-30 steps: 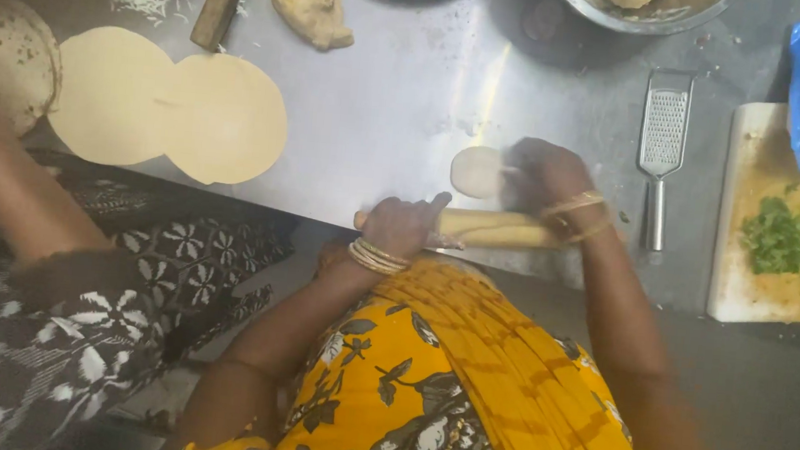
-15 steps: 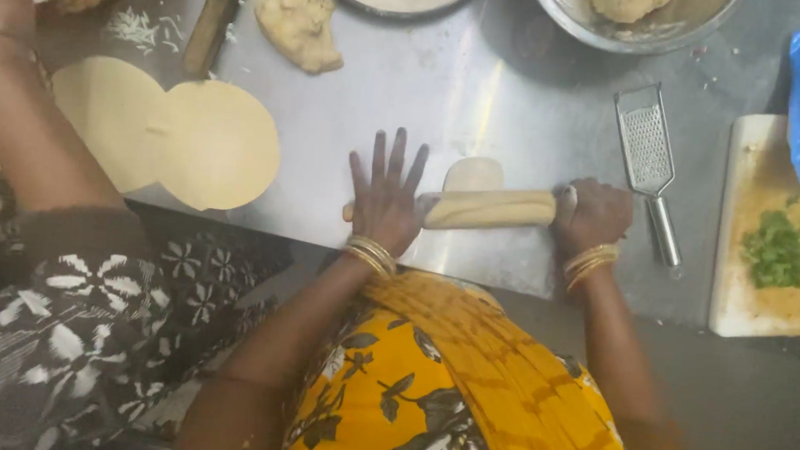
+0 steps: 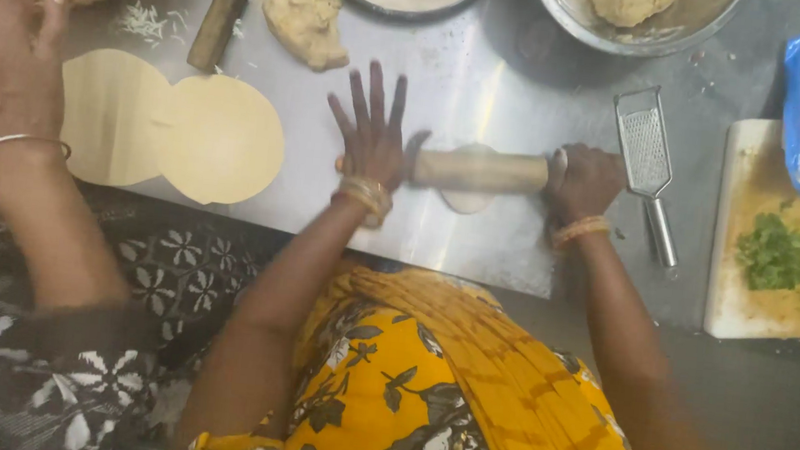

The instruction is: The person rolls dough balls flat with a wooden rolling pin on a steel counter, dipping them in flour and turning them between passes, and sets the flattened rounds aside while another person stacks finished flatbreads into a basket.

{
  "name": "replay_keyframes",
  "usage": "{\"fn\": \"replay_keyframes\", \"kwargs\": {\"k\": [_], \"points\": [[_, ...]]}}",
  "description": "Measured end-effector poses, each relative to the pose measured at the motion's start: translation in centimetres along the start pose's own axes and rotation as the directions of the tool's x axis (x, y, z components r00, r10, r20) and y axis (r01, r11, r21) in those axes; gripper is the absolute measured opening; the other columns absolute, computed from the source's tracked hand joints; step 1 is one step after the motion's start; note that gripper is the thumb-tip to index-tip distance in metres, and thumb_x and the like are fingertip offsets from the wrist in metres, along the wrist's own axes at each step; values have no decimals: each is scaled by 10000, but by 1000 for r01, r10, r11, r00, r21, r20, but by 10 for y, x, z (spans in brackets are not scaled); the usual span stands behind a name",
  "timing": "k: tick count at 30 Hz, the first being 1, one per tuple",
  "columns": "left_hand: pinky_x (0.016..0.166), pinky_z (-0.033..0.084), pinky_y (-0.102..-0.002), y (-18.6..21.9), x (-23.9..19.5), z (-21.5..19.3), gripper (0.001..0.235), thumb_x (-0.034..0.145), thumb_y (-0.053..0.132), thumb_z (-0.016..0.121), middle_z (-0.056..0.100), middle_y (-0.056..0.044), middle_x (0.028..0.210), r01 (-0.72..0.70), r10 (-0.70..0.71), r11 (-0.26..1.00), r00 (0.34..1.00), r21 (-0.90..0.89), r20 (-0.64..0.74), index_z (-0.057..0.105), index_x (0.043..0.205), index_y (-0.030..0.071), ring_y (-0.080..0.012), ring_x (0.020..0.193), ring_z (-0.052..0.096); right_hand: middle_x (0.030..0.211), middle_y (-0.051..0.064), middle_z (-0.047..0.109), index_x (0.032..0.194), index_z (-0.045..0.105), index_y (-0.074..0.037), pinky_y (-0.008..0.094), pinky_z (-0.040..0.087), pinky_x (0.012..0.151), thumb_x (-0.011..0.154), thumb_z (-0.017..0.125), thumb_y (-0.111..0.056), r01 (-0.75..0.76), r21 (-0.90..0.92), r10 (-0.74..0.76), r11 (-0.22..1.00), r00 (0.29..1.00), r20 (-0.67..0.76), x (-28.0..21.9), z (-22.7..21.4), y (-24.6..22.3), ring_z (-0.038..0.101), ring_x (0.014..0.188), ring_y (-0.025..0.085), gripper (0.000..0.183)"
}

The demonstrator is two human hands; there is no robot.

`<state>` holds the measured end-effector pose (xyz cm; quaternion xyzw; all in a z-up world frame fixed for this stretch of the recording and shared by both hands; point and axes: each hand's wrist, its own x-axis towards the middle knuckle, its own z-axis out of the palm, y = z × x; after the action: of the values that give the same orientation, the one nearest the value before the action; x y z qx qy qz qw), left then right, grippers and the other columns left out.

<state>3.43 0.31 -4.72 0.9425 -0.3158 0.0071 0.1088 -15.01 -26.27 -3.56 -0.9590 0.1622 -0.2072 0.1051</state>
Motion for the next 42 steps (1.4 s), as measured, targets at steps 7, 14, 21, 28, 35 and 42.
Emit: {"fn": "replay_keyframes", "kwargs": {"k": [7,14,21,28,35,42], "points": [[1217,-7,-749,28,-43,-28,892,981,586,579,65,-212,1723,-95,99,994,994,-58,56,240,1660,117,-421,1599,36,841,97,675,858,689,-104,487,433,801,1021,501,-277,82,-64,-84,995,996,-33,-3,14,18,620,834,353,303],[1196,3,-756,-11,28,-1,903,1011,624,559,37,-220,1717,-19,23,999,994,46,-103,176,1661,128,-451,1576,-11,776,116,664,829,702,-114,512,431,754,1007,533,-307,68,-62,-66,996,997,45,37,22,7,616,738,366,312],[1155,4,-767,-5,6,-19,839,1003,573,505,11,-187,1701,120,-102,992,932,-31,348,135,1645,179,-443,1554,-48,741,174,700,805,753,-77,555,437,675,973,526,-355,67,-29,-63,997,991,116,38,11,-1,639,665,406,396],[1230,129,-674,-20,45,-19,915,965,486,679,131,-237,1682,64,-72,997,977,-49,-202,179,1656,153,-502,1530,92,759,210,694,802,764,-64,529,490,706,1060,519,-491,-118,-118,142,986,966,215,74,31,-2,658,709,423,556],[675,507,-508,-3,-91,-13,385,1026,439,546,679,-134,801,109,-72,955,987,-275,142,590,1342,225,-341,725,671,952,121,734,997,765,-136,473,523,796,1009,536,-362,-44,134,-3,990,942,335,29,3,-33,691,877,351,322],[527,496,-507,15,-123,-27,223,1036,369,516,644,-113,546,-170,210,935,972,-311,102,649,1078,195,-344,494,644,1161,82,712,1188,781,-251,409,524,924,969,619,-255,269,49,-249,962,788,564,82,31,-91,644,1072,287,272]]}}
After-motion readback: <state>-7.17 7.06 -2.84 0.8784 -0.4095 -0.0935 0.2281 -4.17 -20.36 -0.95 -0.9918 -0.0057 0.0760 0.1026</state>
